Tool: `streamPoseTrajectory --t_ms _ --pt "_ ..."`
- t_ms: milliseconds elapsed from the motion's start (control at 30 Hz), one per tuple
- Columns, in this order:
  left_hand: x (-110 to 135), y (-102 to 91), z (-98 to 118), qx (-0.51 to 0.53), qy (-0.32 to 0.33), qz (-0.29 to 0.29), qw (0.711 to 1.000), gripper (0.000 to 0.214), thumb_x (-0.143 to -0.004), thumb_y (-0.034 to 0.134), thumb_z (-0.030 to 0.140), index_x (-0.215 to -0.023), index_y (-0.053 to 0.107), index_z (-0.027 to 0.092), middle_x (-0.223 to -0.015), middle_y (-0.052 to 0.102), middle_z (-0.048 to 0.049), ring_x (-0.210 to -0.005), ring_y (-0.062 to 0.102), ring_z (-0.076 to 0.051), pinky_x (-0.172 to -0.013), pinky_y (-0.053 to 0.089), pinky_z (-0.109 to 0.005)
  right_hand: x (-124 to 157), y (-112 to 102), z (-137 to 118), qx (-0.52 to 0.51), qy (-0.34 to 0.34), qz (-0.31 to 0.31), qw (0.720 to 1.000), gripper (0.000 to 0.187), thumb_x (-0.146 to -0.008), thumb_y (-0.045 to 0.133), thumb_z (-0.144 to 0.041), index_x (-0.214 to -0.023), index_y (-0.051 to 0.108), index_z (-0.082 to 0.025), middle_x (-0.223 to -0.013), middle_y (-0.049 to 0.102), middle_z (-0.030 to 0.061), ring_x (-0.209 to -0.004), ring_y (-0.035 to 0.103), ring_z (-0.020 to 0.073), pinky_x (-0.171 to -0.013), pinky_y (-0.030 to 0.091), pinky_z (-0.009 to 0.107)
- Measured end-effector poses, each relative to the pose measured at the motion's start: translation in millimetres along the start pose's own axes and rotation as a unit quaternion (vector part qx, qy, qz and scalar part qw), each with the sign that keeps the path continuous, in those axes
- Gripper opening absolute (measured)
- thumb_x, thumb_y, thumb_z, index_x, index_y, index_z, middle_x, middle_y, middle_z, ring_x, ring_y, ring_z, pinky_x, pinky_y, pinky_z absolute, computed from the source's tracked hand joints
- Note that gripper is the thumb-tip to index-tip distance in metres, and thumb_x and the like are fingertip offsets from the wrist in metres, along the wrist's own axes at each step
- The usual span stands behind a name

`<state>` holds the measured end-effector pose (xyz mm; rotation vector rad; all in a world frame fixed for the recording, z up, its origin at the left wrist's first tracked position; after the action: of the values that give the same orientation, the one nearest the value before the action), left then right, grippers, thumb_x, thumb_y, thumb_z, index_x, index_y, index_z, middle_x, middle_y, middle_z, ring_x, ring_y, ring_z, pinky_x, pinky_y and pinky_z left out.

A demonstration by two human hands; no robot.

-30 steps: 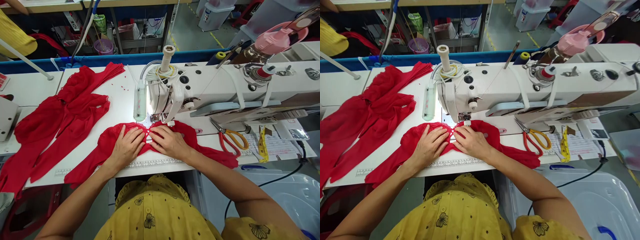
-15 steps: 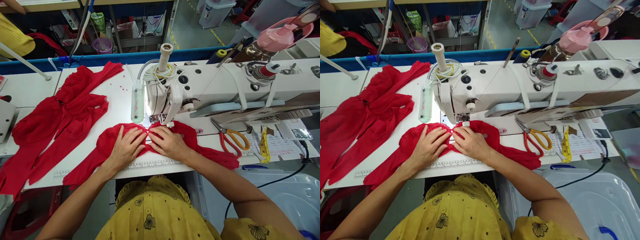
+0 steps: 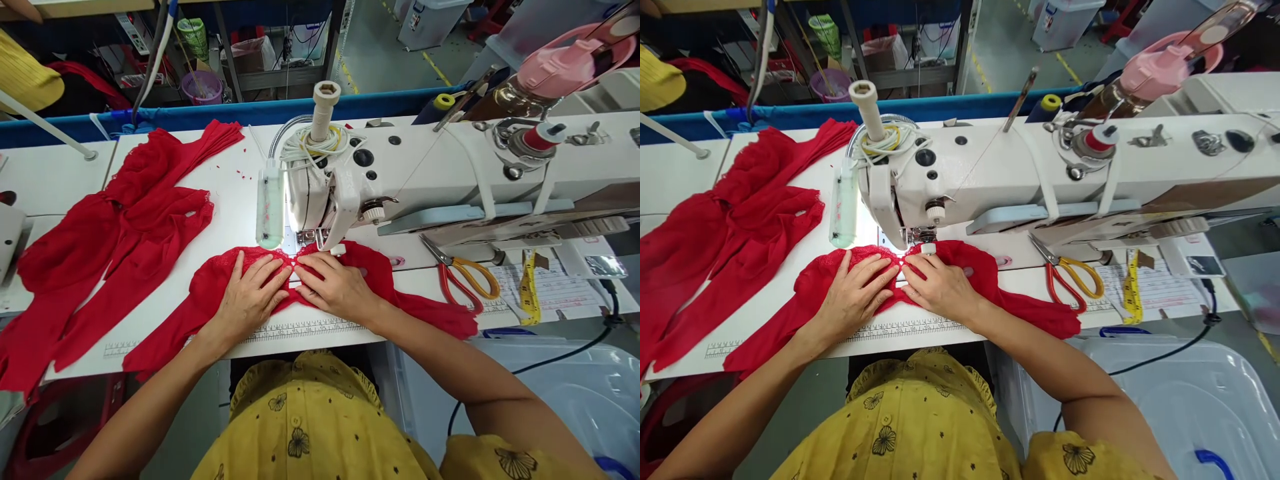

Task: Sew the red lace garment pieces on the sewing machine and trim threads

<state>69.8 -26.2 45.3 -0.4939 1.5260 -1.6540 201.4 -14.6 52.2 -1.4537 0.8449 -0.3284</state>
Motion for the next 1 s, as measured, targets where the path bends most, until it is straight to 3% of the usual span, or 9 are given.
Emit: streamPoseTrajectory --t_ms 133,267,433,533,667,767,867,1000 --pt "0.3 -17.8 -9.9 0.042 -0.038 0.041 0.998 0.034 -0.1 0.048 0.023 -0.132 0.06 0.018 -0.133 0.065 -0.011 -0.128 0.056 -0.027 -0.118 0.03 -0.058 2.8 -12.7 4.6 0.032 0.013 -0.004 0.999 0.036 -0.103 0.046 -0.039 -0.126 0.065 -0.019 -0.128 0.067 0.0104 -0.108 0.058 0.0216 -0.055 0.043 0.025" --pt "-7.4 -36.0 -30.5 0.044 -0.108 0.065 0.991 0.029 -0.1 0.046 0.021 -0.123 0.063 0.018 -0.124 0.068 -0.0094 -0.121 0.06 -0.026 -0.116 0.036 -0.051 7.6 -30.9 36.4 0.103 0.117 -0.014 0.988 0.033 -0.102 0.045 -0.027 -0.127 0.064 -0.015 -0.119 0.068 0.0146 -0.109 0.058 0.0258 -0.064 0.045 0.029" --pt "-32.2 -22.7 -43.7 0.036 -0.123 -0.055 0.99 0.035 -0.096 0.056 0.034 -0.126 0.059 0.016 -0.109 0.07 -0.012 -0.102 0.064 -0.029 -0.092 0.049 -0.043 10.1 -24.3 74.2 0.129 0.219 -0.118 0.96 0.037 -0.1 0.045 -0.024 -0.132 0.058 -0.012 -0.121 0.066 0.0181 -0.093 0.059 0.0284 -0.056 0.04 0.032" --pt "-43.6 -13.2 -41.2 0.046 -0.113 -0.115 0.986 0.045 -0.089 0.067 0.042 -0.126 0.058 0.018 -0.109 0.069 -0.0109 -0.096 0.064 -0.029 -0.081 0.047 -0.037 9.1 -19.0 74.3 0.135 0.214 -0.156 0.955 0.025 -0.097 0.048 -0.019 -0.113 0.066 -0.014 -0.107 0.068 0.0152 -0.093 0.058 0.028 -0.052 0.033 0.031" --pt "-44.9 -9.6 -39.1 0.134 -0.157 -0.157 0.966 0.028 -0.083 0.072 0.041 -0.1 0.062 0.021 -0.091 0.069 -0.0022 -0.081 0.063 -0.023 -0.065 0.039 -0.03 8.8 -37.8 53.8 0.173 0.17 -0.089 0.966 0.019 -0.096 0.047 -0.013 -0.097 0.066 -0.015 -0.103 0.068 0.0142 -0.096 0.059 0.0273 -0.051 0.025 0.031" --pt "-39.0 -12.3 -34.7 0.157 -0.178 -0.161 0.958 0.021 -0.083 0.07 0.037 -0.077 0.057 0.022 -0.075 0.062 0.0012 -0.067 0.055 -0.019 -0.057 0.03 -0.028 11.9 -58.0 29.6 0.181 0.146 -0.042 0.972 0.021 -0.098 0.044 -0.015 -0.094 0.065 -0.015 -0.086 0.069 0.0121 -0.079 0.061 0.0232 -0.05 0.02 0.032" --pt "-33.8 -23.6 -27.0 0.131 -0.175 -0.088 0.972 0.019 -0.088 0.063 0.029 -0.073 0.054 0.021 -0.075 0.059 0.0001 -0.067 0.051 -0.018 -0.061 0.031 -0.029 11.1 -75.2 -3.5 0.121 0.142 -0.012 0.982 0.027 -0.101 0.042 -0.023 -0.085 0.063 -0.017 -0.066 0.064 0.0065 -0.057 0.055 0.0176 -0.05 0.018 0.031" --pt "-20.6 -40.5 -17.1 0.135 -0.179 0.066 0.972 0.012 -0.089 0.054 0.018 -0.078 0.058 0.021 -0.077 0.059 0.0002 -0.072 0.053 -0.017 -0.075 0.038 -0.034 0.2 -77.6 -67.6 -0.076 0.044 -0.022 0.996 0.027 -0.103 0.044 -0.036 -0.1 0.064 -0.018 -0.078 0.072 0.0042 -0.063 0.063 0.0166 -0.052 0.032 0.028"
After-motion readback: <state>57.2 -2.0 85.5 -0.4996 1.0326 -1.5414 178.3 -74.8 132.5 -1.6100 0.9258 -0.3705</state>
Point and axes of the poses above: each hand's wrist, its own x-axis away from the middle knuckle, its own y-axis out of the palm, z = x × y, the point moved 8 cm from there along -x, towards the middle knuckle
